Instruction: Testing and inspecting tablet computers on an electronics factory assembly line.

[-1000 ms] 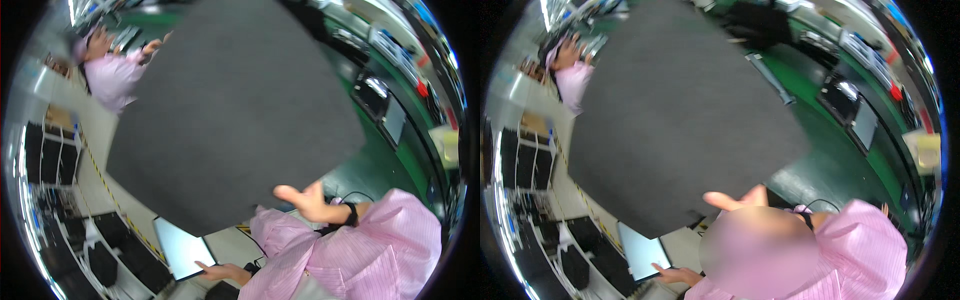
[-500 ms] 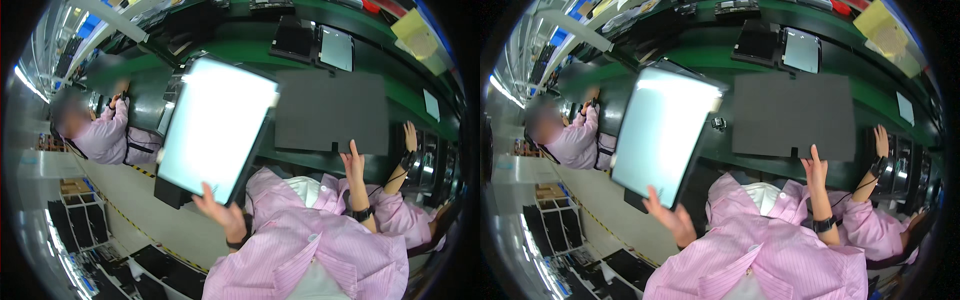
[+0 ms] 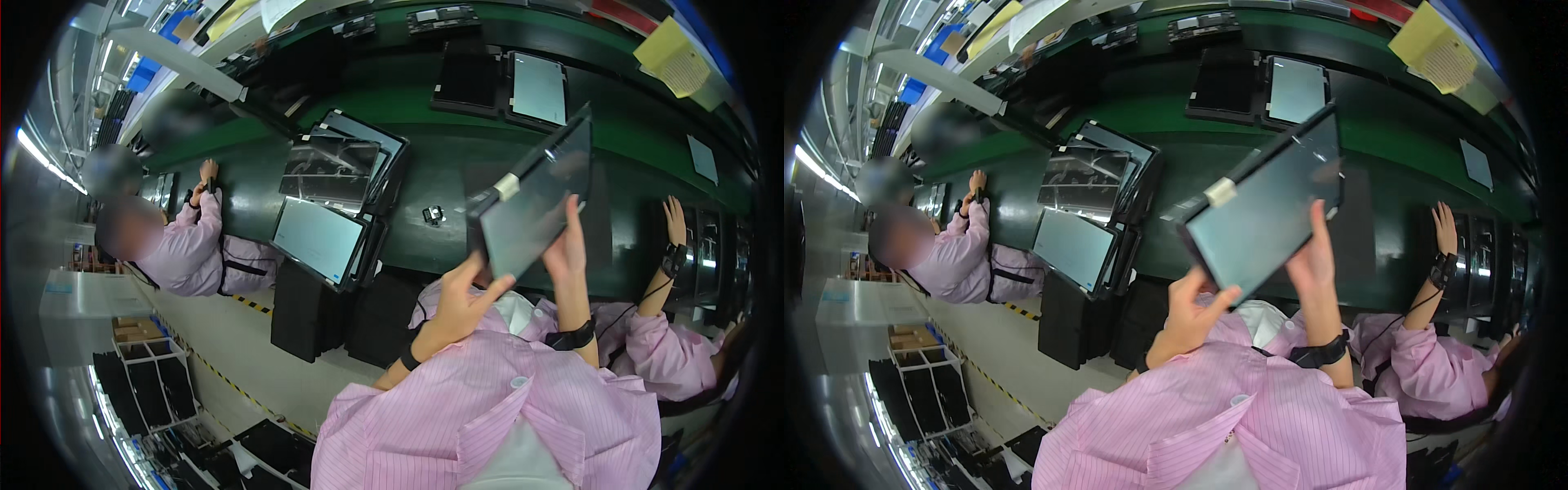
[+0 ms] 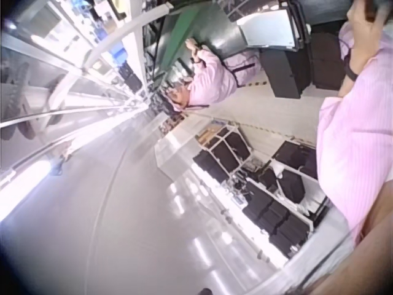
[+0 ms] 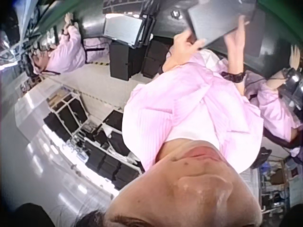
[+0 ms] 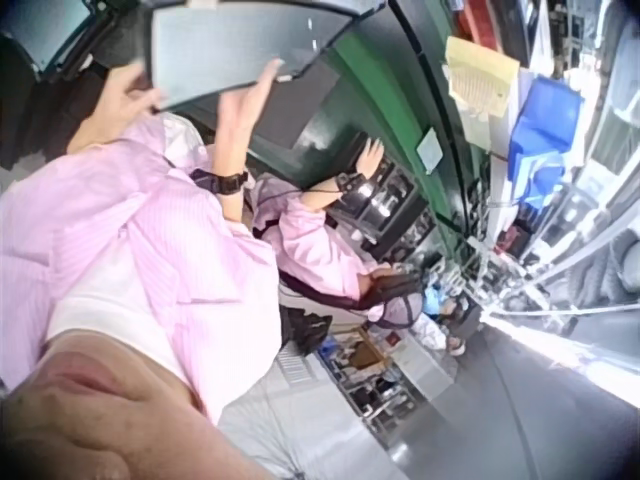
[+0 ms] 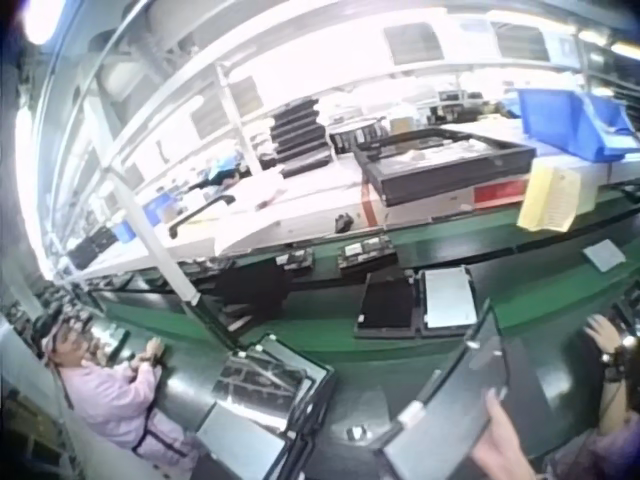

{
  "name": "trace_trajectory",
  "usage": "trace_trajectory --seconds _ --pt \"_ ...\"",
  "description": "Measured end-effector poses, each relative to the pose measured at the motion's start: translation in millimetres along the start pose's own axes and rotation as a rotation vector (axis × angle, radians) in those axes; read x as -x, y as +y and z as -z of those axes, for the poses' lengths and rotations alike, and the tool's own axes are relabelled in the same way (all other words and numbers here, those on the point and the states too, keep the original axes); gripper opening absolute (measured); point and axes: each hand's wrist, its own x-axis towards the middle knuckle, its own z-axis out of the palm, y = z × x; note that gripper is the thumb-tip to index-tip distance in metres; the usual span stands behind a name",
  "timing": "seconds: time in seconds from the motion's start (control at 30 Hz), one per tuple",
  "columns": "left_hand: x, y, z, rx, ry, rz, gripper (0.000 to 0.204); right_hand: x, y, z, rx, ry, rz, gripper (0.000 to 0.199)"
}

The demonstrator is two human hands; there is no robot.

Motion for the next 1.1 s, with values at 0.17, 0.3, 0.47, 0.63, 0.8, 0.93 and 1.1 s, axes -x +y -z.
trace_trajectory --seconds 0.17,0.3,0.47,0.63,0.8,0.93,1.1 --pt "-18 -48 89 -0.099 0.432 0.063 0.027 -47 -42 49 0.760 0.186 0.135 0.045" --pt "-50 -111 179 -0.511 0.922 0.172 0.035 -101 -10 80 1.302 0.117 0.067 0.055" --pt "-96 -190 217 -0.456 1.108 0.464 0.104 -132 1 58 1.776 -0.032 -0.065 0.055" --pt "-105 -222 233 -0.319 1.121 0.557 0.086 -129 -12 -11 1.943 0.171 0.813 0.040" --pt "-106 -202 242 -0.307 1.189 0.324 0.061 -114 24 -54 1.510 -0.109 0.603 0.025" --pt "-109 -153 249 -0.307 1.189 0.219 0.053 -97 41 -59 1.412 -0.108 0.457 0.022" --pt "-95 -80 211 0.097 0.862 0.079 0.045 -80 42 -63 1.264 -0.361 0.297 0.024"
